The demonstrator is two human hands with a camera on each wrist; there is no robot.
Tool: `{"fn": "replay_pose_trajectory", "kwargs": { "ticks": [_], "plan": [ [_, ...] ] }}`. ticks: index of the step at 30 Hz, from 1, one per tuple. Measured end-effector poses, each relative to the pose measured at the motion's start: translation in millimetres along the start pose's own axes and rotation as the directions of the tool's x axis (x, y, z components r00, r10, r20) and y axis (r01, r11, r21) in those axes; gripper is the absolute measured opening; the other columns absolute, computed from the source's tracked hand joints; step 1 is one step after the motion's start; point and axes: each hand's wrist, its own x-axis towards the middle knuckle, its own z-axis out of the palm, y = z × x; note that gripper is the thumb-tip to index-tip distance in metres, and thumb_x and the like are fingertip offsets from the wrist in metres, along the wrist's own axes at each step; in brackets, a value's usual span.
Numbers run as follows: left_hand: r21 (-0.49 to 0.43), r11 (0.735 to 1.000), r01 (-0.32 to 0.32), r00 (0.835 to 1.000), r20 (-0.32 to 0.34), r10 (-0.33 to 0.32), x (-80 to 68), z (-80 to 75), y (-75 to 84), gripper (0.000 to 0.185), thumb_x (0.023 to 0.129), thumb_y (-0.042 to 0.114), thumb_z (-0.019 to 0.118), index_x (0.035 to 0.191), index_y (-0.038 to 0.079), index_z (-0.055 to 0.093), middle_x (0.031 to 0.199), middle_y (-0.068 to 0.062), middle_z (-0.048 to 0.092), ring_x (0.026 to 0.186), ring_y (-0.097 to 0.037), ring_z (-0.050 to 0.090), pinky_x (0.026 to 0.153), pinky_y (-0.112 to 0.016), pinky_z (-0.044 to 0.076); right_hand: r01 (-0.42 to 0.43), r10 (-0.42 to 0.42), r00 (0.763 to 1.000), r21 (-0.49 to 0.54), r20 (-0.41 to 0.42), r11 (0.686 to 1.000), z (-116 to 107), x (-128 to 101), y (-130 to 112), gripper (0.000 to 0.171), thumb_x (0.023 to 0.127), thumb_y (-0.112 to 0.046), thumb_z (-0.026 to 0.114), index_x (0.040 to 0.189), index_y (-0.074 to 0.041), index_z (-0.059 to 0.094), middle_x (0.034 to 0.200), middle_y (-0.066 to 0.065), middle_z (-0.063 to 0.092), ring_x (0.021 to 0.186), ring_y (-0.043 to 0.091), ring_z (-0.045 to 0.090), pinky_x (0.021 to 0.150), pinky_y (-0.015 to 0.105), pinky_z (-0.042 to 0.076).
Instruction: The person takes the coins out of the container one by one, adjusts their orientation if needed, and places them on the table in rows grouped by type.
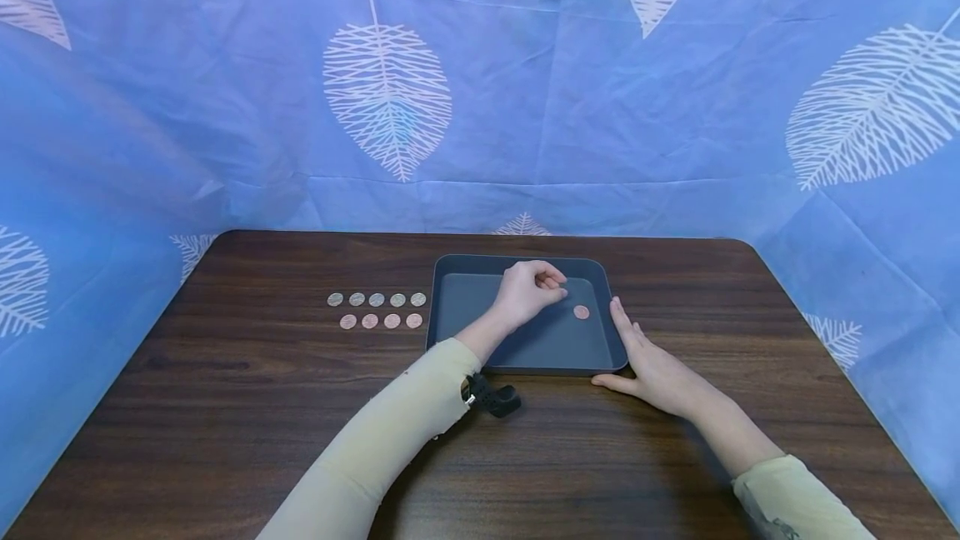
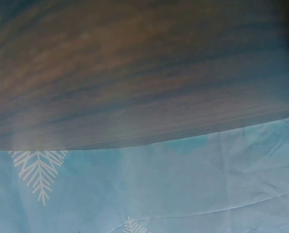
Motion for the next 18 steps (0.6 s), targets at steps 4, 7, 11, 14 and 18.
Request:
{"fn": "replay_pose_trajectory", "kwargs": {
  "ticks": [4, 7, 11, 14, 18],
  "plan": [
    [0.007, 1.0, -0.003, 1.0, 0.009, 0.003, 5.7, 11.6, 2.0, 0.016, 0.086, 0.008, 0.072, 0.1, 0.0, 0.071, 0.078, -0.001, 0.064, 0.069, -0.01, 0.058, 0.061, -0.02, 0.047, -0.005, 0.005, 1.0, -0.007, 0.002, 1.0, 0.0, 0.1, 0.4, 0.114, 0.082, -0.064, 0.06, 0.151, -0.016, -0.017, 0.158, 0.015, -0.001, 0.135, 0.052, 0.015, 0.096, 0.065, 0.033],
    [0.015, 1.0, 0.008, 1.0, 0.019, -0.009, 8.3, 20.0, 1.7, 0.015, 0.086, 0.008, 0.072, 0.099, 0.001, 0.071, 0.078, 0.0, 0.063, 0.069, -0.008, 0.058, 0.06, -0.019, 0.046, -0.007, 0.007, 1.0, -0.004, 0.004, 1.0, 0.0, -0.2, 0.7, 0.114, 0.083, -0.063, 0.06, 0.151, -0.017, -0.018, 0.158, 0.017, 0.0, 0.135, 0.052, 0.015, 0.095, 0.064, 0.033],
    [0.013, 0.999, 0.04, 0.999, 0.033, -0.04, 11.5, 30.3, -0.9, 0.013, 0.086, 0.008, 0.072, 0.097, 0.003, 0.071, 0.079, 0.001, 0.063, 0.069, -0.008, 0.057, 0.059, -0.019, 0.046, -0.012, 0.012, 1.0, 0.003, 0.006, 1.0, 0.1, -0.2, 0.8, 0.114, 0.082, -0.063, 0.061, 0.151, -0.018, -0.018, 0.158, 0.017, 0.001, 0.136, 0.051, 0.015, 0.095, 0.065, 0.034],
    [0.022, 0.998, 0.064, 0.997, 0.033, -0.065, 14.0, 35.9, -3.3, 0.011, 0.086, 0.008, 0.072, 0.096, 0.004, 0.071, 0.078, 0.002, 0.063, 0.068, -0.007, 0.058, 0.058, -0.019, 0.046, -0.014, 0.014, 1.0, 0.001, 0.006, 1.0, 0.0, -0.4, 0.9, 0.114, 0.082, -0.064, 0.06, 0.151, -0.018, -0.018, 0.158, 0.017, 0.001, 0.136, 0.051, 0.016, 0.095, 0.065, 0.033],
    [0.044, 0.996, 0.083, 0.996, 0.028, -0.084, 16.0, 39.7, -5.9, 0.013, 0.085, 0.008, 0.073, 0.097, 0.004, 0.071, 0.076, 0.001, 0.062, 0.067, -0.008, 0.056, 0.058, -0.02, 0.045, -0.011, 0.011, 1.0, -0.003, 0.006, 1.0, 0.1, -0.6, 1.0, 0.114, 0.082, -0.065, 0.059, 0.151, -0.018, -0.018, 0.158, 0.017, 0.001, 0.136, 0.051, 0.016, 0.095, 0.065, 0.033]
  ]
}}
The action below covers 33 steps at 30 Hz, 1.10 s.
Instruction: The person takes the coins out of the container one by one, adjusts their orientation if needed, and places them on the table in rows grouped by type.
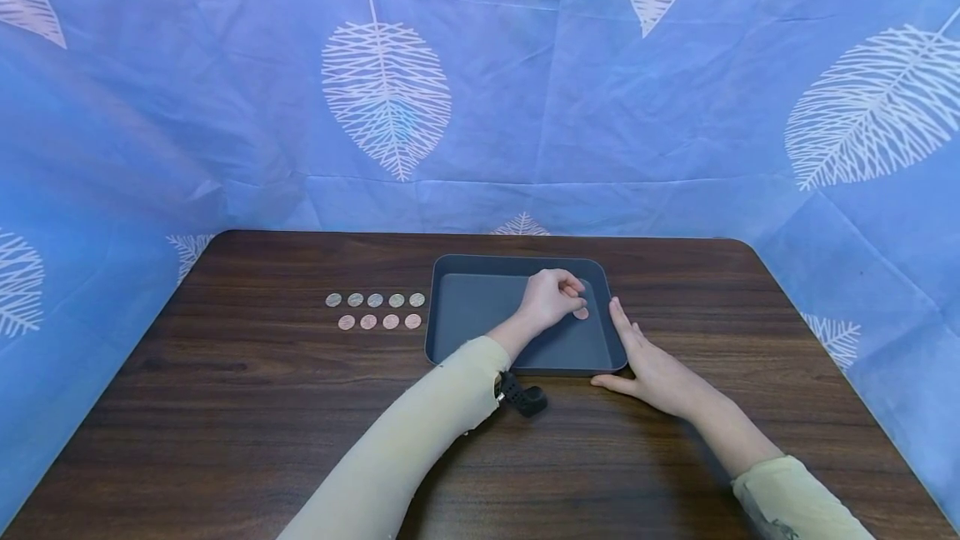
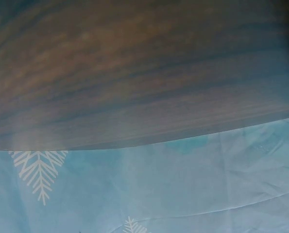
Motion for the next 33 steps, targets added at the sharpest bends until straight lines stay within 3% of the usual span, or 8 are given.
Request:
{"fn": "replay_pose_trajectory", "kwargs": {
  "ticks": [13, 23, 28, 33],
  "plan": [
    [0.124, 0.992, 0.018, 0.997, 0.076, -0.027, 2.1, 8.1, -8.3, 0.019, 0.086, 0.015, 0.073, 0.102, 0.006, 0.073, 0.08, 0.003, 0.064, 0.072, -0.006, 0.056, 0.064, -0.019, 0.045, 0.009, -0.009, 1.0, 0.001, -0.004, 1.0, -0.1, 0.5, 0.3, 0.113, 0.082, -0.065, 0.059, 0.151, -0.017, -0.016, 0.158, 0.015, -0.002, 0.136, 0.051, 0.017, 0.095, 0.065, 0.033],
    [0.178, 0.984, -0.021, 0.994, 0.111, 0.001, 1.9, 10.5, -10.9, 0.011, 0.086, 0.016, 0.073, 0.091, 0.007, 0.074, 0.071, 0.006, 0.06, 0.064, -0.005, 0.052, 0.06, -0.018, 0.042, 0.024, -0.024, 1.0, -0.001, -0.012, 1.0, 1.9, 0.2, 1.9, 0.112, 0.083, -0.064, 0.06, 0.151, -0.018, -0.017, 0.158, 0.015, 0.0, 0.135, 0.051, 0.017, 0.095, 0.064, 0.034],
    [0.187, 0.982, -0.015, 0.994, 0.107, -0.005, 1.9, 10.3, -10.5, 0.011, 0.083, 0.015, 0.077, 0.09, 0.008, 0.073, 0.073, 0.005, 0.06, 0.066, -0.006, 0.052, 0.06, -0.018, 0.043, 0.025, -0.025, 1.0, 0.002, -0.015, 1.0, 1.4, 0.2, 0.9, 0.112, 0.083, -0.064, 0.06, 0.151, -0.018, -0.017, 0.158, 0.016, 0.001, 0.135, 0.051, 0.017, 0.095, 0.064, 0.034],
    [0.14, 0.99, 0.013, 0.996, 0.081, -0.024, 0.4, 8.2, -8.9, 0.009, 0.081, 0.009, 0.078, 0.086, 0.008, 0.071, 0.073, 0.005, 0.06, 0.066, -0.006, 0.053, 0.061, -0.019, 0.045, 0.022, -0.022, 1.0, 0.001, -0.014, 1.0, 1.4, -0.4, 0.9, 0.113, 0.083, -0.064, 0.06, 0.151, -0.018, -0.017, 0.158, 0.015, 0.0, 0.136, 0.051, 0.016, 0.093, 0.064, 0.036]
  ]
}}
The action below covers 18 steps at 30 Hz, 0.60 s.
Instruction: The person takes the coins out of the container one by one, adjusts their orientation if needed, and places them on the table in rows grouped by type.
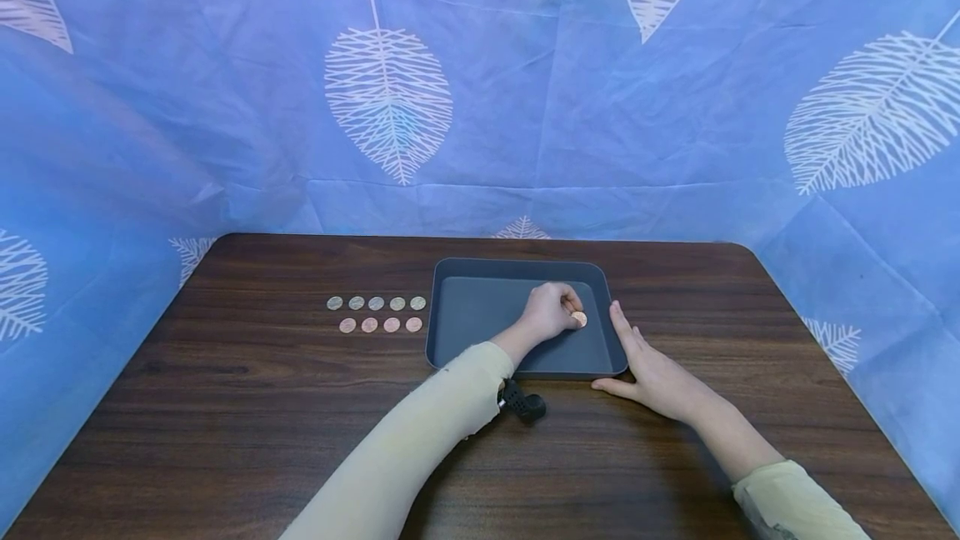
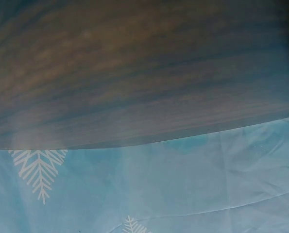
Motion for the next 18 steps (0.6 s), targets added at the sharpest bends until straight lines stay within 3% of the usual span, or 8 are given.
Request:
{"fn": "replay_pose_trajectory", "kwargs": {
  "ticks": [11, 18],
  "plan": [
    [-0.068, 0.998, 0.002, 1.0, -0.021, -0.004, -4.1, -8.1, 4.6, 0.006, 0.082, 0.003, 0.074, 0.082, 0.008, 0.07, 0.067, 0.004, 0.061, 0.061, -0.006, 0.055, 0.059, -0.019, 0.046, 0.002, -0.002, 1.0, 0.001, -0.003, 1.0, 0.1, -0.9, -0.8, 0.113, 0.082, -0.063, 0.06, 0.152, -0.017, -0.016, 0.158, 0.017, 0.002, 0.135, 0.051, 0.018, 0.094, 0.064, 0.035],
    [-0.155, 0.988, -0.002, 0.999, -0.032, -0.003, -10.7, -23.0, 7.7, 0.004, 0.082, 0.006, 0.075, 0.084, 0.006, 0.071, 0.069, 0.002, 0.063, 0.062, -0.008, 0.057, 0.056, -0.021, 0.045, 0.006, -0.006, 1.0, -0.001, -0.006, 1.0, 0.1, -0.6, -0.7, 0.113, 0.083, -0.064, 0.06, 0.152, -0.016, -0.015, 0.158, 0.016, 0.0, 0.135, 0.052, 0.017, 0.095, 0.065, 0.034]
  ]
}}
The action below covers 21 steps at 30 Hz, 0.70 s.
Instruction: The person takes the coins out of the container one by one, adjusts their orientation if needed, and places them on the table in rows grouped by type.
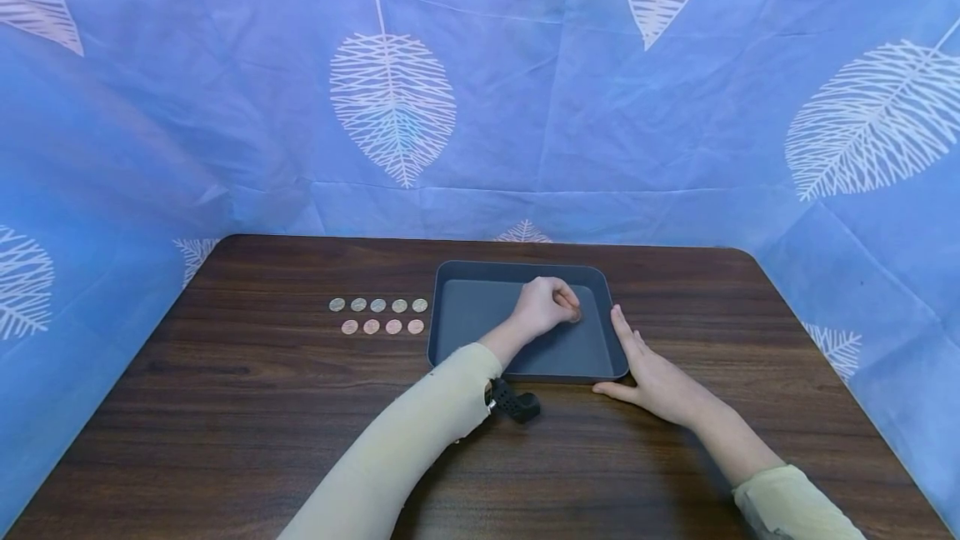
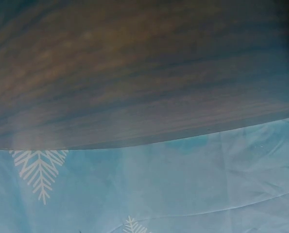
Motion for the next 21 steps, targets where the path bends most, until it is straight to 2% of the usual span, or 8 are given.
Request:
{"fn": "replay_pose_trajectory", "kwargs": {
  "ticks": [6, 13, 21],
  "plan": [
    [-0.06, 0.998, -0.022, 1.0, -0.02, 0.021, -6.7, -15.9, -2.9, 0.005, 0.083, 0.007, 0.074, 0.085, 0.006, 0.07, 0.072, 0.001, 0.064, 0.066, -0.01, 0.058, 0.059, -0.021, 0.046, 0.007, -0.007, 1.0, -0.008, -0.003, 1.0, 0.8, 0.1, -0.2, 0.112, 0.083, -0.064, 0.059, 0.152, -0.016, -0.015, 0.158, 0.014, -0.001, 0.135, 0.052, 0.017, 0.095, 0.064, 0.033],
    [-0.123, 0.992, -0.013, 0.999, -0.035, 0.009, -18.2, -37.7, -9.6, 0.004, 0.085, 0.007, 0.073, 0.087, 0.007, 0.069, 0.076, 0.0, 0.065, 0.072, -0.017, 0.064, 0.063, -0.024, 0.05, 0.006, -0.006, 1.0, 0.002, 0.003, 1.0, 1.1, -0.8, -0.2, 0.113, 0.082, -0.065, 0.058, 0.151, -0.017, -0.017, 0.158, 0.014, -0.003, 0.135, 0.053, 0.016, 0.095, 0.064, 0.033],
    [-0.139, 0.99, -0.03, 0.997, -0.075, 0.02, -34.6, -65.1, -18.5, 0.007, 0.085, 0.009, 0.073, 0.091, 0.007, 0.07, 0.08, -0.002, 0.067, 0.074, -0.015, 0.063, 0.066, -0.028, 0.051, 0.016, -0.016, 1.0, -0.002, 0.001, 1.0, 0.7, -1.3, 0.6, 0.112, 0.083, -0.064, 0.059, 0.15, -0.019, -0.019, 0.159, 0.012, -0.003, 0.136, 0.051, 0.016, 0.096, 0.064, 0.033]
  ]
}}
